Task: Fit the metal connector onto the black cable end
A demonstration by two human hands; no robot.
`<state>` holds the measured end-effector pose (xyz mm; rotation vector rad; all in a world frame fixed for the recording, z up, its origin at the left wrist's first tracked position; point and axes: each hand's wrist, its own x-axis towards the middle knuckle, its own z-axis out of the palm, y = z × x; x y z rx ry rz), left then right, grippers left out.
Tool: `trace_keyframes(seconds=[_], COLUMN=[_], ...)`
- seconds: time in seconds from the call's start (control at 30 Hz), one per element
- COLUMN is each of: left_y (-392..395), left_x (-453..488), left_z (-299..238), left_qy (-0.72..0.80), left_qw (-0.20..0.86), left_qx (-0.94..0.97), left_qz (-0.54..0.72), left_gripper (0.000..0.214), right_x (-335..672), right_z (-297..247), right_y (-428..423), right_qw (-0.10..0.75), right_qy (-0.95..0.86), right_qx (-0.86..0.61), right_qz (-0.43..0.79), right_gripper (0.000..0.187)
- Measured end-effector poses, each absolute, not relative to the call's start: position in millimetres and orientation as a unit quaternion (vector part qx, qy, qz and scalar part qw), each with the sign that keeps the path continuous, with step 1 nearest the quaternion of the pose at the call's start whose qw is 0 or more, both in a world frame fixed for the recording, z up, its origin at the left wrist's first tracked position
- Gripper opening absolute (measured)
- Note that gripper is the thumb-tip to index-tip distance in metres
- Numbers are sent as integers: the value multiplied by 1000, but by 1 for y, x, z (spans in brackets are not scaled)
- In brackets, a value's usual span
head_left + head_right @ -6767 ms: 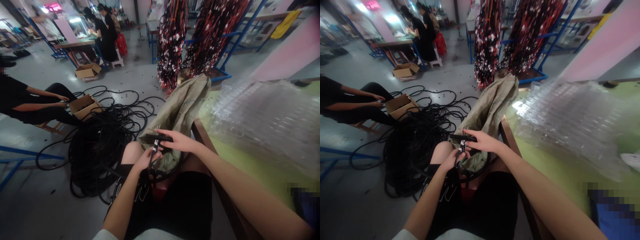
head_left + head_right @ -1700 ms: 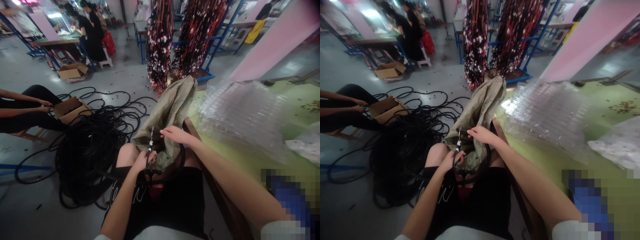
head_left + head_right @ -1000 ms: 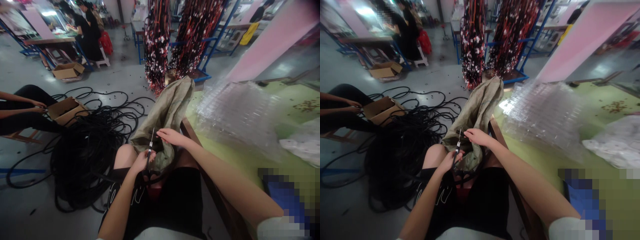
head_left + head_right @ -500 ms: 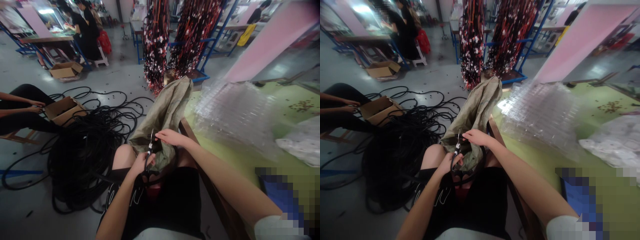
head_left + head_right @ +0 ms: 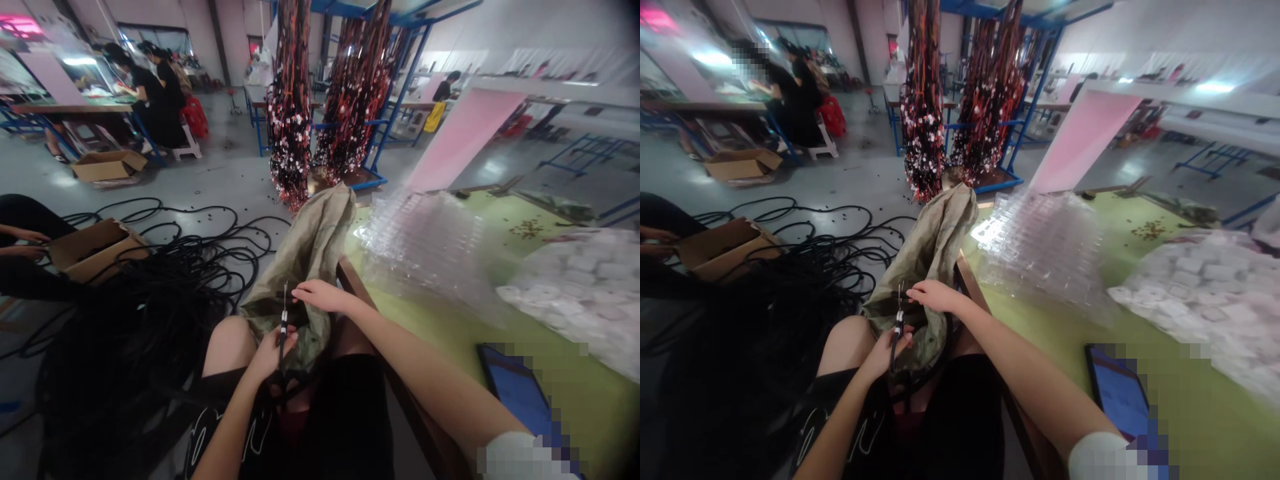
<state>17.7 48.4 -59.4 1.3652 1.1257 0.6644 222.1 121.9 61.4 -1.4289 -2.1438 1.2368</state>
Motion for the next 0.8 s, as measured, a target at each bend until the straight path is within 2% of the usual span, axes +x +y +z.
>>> trace_keyframes(seconds=[0.1, 0.3, 0.47, 0.63, 0.8], left_y=[46, 44, 48, 53, 54], left_x=[16, 17, 18, 15, 14], left_z=[-55, -37, -35, -46, -52], left_qy=[471, 474, 486, 496, 502], left_qw=[580, 599, 574, 564, 569], left_qx=[602, 584, 589, 567, 563], left_qz=[282, 275, 295, 338, 328], left_gripper=[49, 54, 61, 64, 70], right_x=[223, 220, 217, 219, 218], right_z=[63, 55, 52, 53, 58], right_y=[123, 125, 122, 122, 122], right_qw=[174, 207, 251, 296, 285], right_qy=[-769, -786, -741, -697, -732], right_qx=[-463, -476, -495, -443, -449], right_qz=[404, 335, 377, 481, 426], right_gripper=[22, 18, 19, 24, 18])
